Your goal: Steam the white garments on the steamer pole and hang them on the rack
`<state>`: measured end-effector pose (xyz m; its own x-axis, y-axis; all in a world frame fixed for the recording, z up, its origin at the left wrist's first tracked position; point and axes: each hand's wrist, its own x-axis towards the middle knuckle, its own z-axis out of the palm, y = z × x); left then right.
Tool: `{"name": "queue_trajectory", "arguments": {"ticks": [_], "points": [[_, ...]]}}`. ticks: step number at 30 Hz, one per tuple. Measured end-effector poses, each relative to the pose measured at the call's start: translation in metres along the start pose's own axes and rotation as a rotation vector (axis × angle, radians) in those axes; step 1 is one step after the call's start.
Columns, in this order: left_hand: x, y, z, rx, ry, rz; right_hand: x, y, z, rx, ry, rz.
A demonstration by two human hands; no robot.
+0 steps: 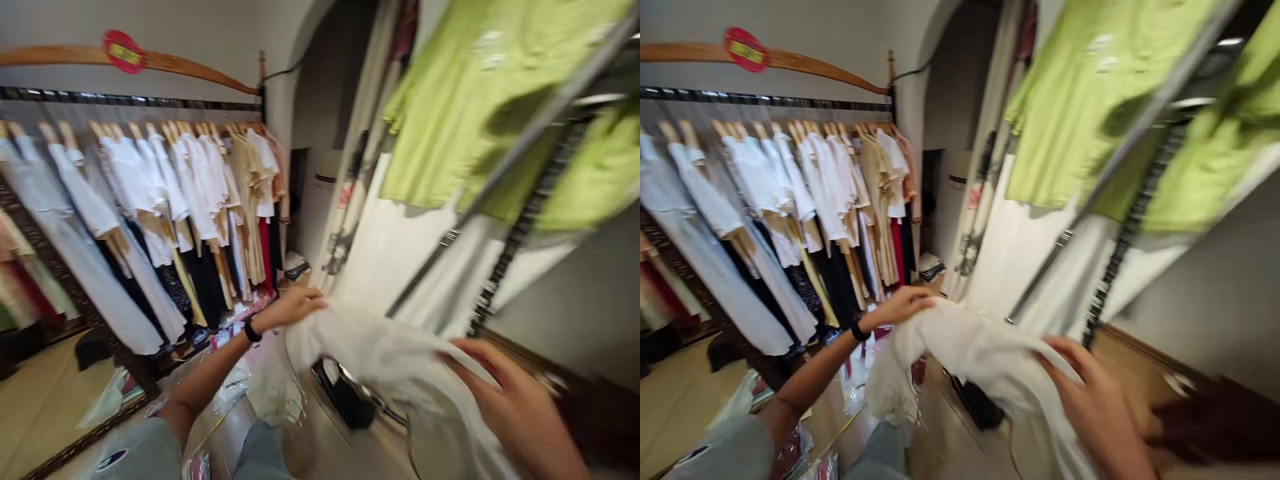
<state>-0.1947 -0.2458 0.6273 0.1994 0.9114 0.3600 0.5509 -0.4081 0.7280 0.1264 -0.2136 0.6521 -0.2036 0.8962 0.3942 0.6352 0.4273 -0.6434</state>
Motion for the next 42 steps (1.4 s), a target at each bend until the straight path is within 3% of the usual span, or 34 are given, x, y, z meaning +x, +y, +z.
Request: {"name": "queue_trajectory", "arguments": {"ticks": [4, 9, 14, 16, 18, 20, 23, 25, 27, 30, 33, 35, 37, 38, 42], "points": [[0.038, 0.015, 0.004, -0.139, -0.05, 0.054, -0.006, 0.015, -0.025, 0.135, -0.019, 0.125], [0.079, 0.024, 0.02, -0.359, -0.075, 0.029, 0.001, 0.03, -0.046, 0.163, -0.118, 0.039], [0.114, 0.037, 0.026, -0.263, 0.011, 0.184, 0.004, 0.035, -0.059, 0.121, -0.311, -0.037], [0.124, 0.042, 0.022, -0.229, 0.042, 0.221, 0.008, 0.037, -0.061, 0.097, -0.305, -0.042], [0.131, 0.044, 0.015, -0.239, 0.014, 0.218, 0.013, 0.039, -0.063, 0.112, -0.213, -0.029], [0.134, 0.045, 0.006, -0.215, -0.168, 0.194, 0.018, 0.038, -0.067, 0.189, -0.099, 0.007], [0.135, 0.042, -0.009, -0.033, -0.628, 0.185, 0.02, 0.03, -0.075, 0.349, -0.011, 0.078], [0.136, 0.039, -0.017, 0.063, -0.779, 0.157, 0.019, 0.023, -0.081, 0.402, -0.016, 0.109], [0.137, 0.036, -0.023, 0.122, -0.71, 0.124, 0.018, 0.019, -0.086, 0.408, -0.036, 0.126], [0.137, 0.034, -0.025, 0.257, -0.331, 0.128, 0.014, 0.019, -0.091, 0.375, -0.099, 0.125], [0.133, 0.04, -0.021, 0.299, 0.07, 0.114, 0.013, 0.021, -0.091, 0.292, -0.31, 0.077], [0.127, 0.044, -0.021, 0.257, 0.215, 0.105, 0.014, 0.02, -0.086, 0.257, -0.518, 0.008], [0.119, 0.047, -0.027, 0.184, 0.206, 0.11, 0.018, 0.02, -0.077, 0.248, -0.668, -0.059], [0.113, 0.048, -0.033, 0.132, 0.131, 0.104, 0.021, 0.021, -0.07, 0.249, -0.708, -0.074], [0.077, 0.044, -0.066, -0.086, -0.315, -0.024, 0.036, 0.031, -0.04, 0.285, -0.547, 0.016]]}}
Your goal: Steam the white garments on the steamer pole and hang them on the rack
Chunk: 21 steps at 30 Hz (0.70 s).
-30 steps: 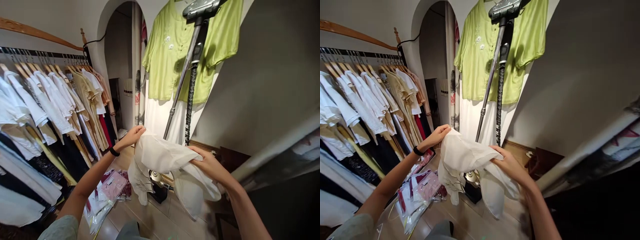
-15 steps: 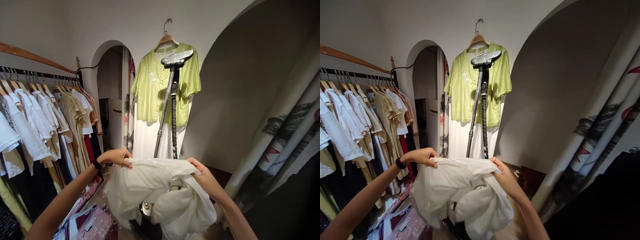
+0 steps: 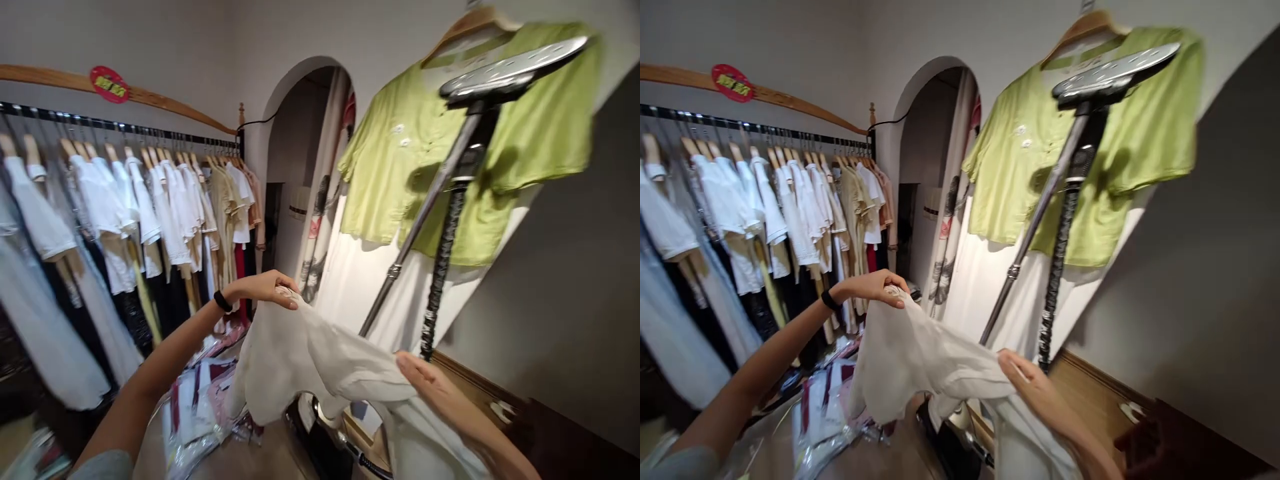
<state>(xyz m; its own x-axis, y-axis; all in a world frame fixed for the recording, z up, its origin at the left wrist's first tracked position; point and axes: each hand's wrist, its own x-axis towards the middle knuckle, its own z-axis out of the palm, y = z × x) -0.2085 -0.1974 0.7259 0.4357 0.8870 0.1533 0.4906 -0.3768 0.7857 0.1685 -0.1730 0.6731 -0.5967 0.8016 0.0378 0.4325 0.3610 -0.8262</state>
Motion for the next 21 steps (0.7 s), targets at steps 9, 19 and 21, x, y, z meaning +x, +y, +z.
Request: {"name": "queue_trajectory", "arguments": {"ticks": [9, 19, 21], "points": [[-0.109, -0.025, -0.027, -0.066, -0.06, -0.275, 0.075, 0.018, 0.052, -0.26, 0.12, -0.102], [-0.212, -0.074, -0.017, 0.73, 0.708, -0.651, 0.146, -0.054, 0.139, -0.442, 0.22, -0.218], [-0.239, -0.08, -0.023, 0.773, 0.842, -0.686, 0.159, -0.065, 0.162, -0.442, 0.123, -0.287]]}}
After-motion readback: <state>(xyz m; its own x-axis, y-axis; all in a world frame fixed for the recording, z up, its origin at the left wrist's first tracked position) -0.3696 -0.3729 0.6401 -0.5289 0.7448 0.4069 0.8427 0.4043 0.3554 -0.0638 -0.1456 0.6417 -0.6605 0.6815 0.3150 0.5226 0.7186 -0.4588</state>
